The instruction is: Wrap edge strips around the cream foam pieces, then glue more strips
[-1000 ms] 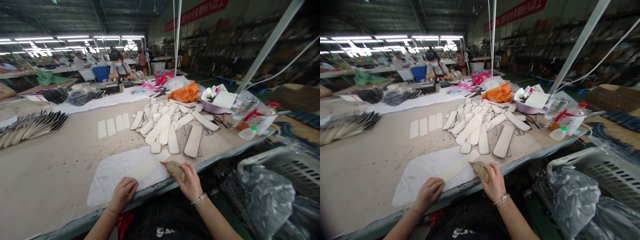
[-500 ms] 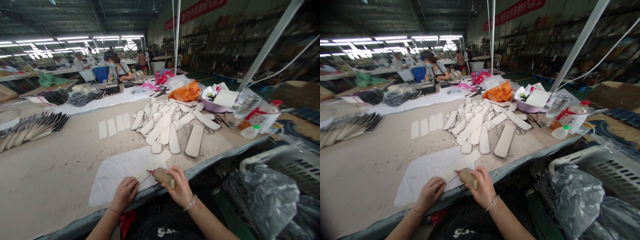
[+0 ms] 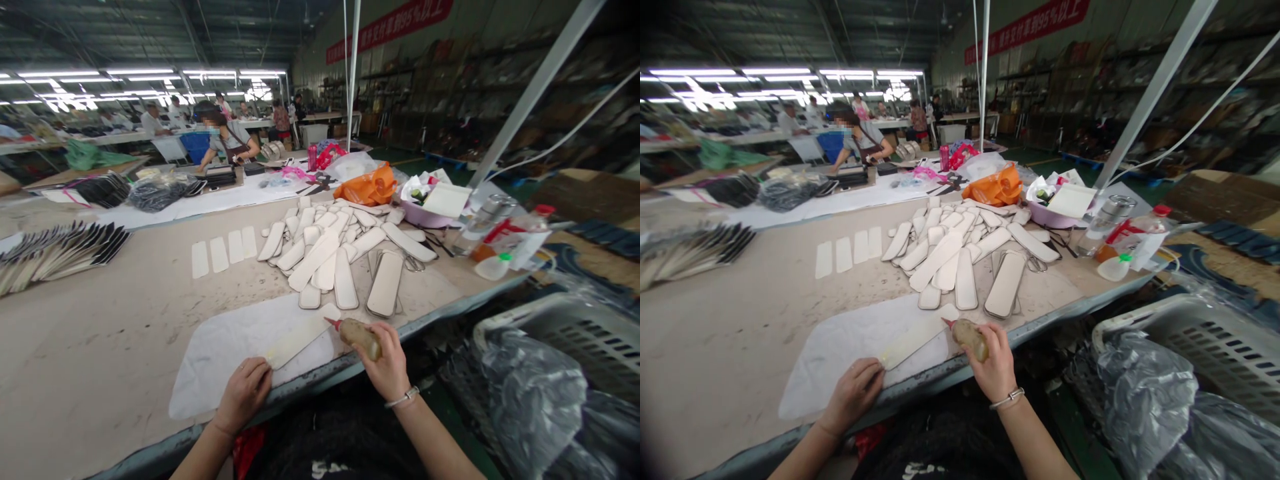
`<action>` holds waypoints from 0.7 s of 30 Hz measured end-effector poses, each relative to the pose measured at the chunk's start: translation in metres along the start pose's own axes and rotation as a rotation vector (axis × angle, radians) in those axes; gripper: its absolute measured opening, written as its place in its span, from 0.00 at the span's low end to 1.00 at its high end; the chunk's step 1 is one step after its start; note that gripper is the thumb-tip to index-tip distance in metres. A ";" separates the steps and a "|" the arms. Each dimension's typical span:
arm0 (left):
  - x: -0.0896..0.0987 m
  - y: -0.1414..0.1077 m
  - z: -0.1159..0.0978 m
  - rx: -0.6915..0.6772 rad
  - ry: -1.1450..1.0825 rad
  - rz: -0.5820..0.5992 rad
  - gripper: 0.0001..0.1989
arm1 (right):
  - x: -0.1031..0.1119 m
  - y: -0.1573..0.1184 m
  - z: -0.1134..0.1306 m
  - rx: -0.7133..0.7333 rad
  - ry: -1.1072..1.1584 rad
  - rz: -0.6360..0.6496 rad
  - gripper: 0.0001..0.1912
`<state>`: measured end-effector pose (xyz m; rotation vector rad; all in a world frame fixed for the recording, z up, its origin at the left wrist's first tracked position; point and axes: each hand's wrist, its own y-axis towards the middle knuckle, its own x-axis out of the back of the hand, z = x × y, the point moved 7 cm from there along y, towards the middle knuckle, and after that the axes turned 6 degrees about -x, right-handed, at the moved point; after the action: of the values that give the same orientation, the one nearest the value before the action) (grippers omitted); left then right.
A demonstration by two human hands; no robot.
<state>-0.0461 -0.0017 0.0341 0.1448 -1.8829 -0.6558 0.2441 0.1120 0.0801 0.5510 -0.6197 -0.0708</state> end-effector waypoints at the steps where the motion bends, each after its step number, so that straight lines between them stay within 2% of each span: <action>1: 0.000 0.000 0.000 -0.001 0.001 -0.002 0.06 | 0.003 0.002 -0.003 -0.007 0.000 -0.019 0.19; 4: -0.001 0.000 0.000 -0.006 0.005 -0.001 0.06 | 0.005 0.009 -0.008 -0.018 -0.011 -0.056 0.19; 12: 0.000 0.002 -0.001 0.001 0.010 0.016 0.05 | -0.011 0.020 -0.013 0.019 -0.058 -0.049 0.19; 21: -0.002 0.001 0.000 0.002 0.009 0.017 0.05 | 0.011 0.002 -0.016 -0.027 -0.071 -0.068 0.19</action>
<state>-0.0454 0.0002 0.0335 0.1322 -1.8744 -0.6405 0.2619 0.1190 0.0765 0.5449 -0.6686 -0.1633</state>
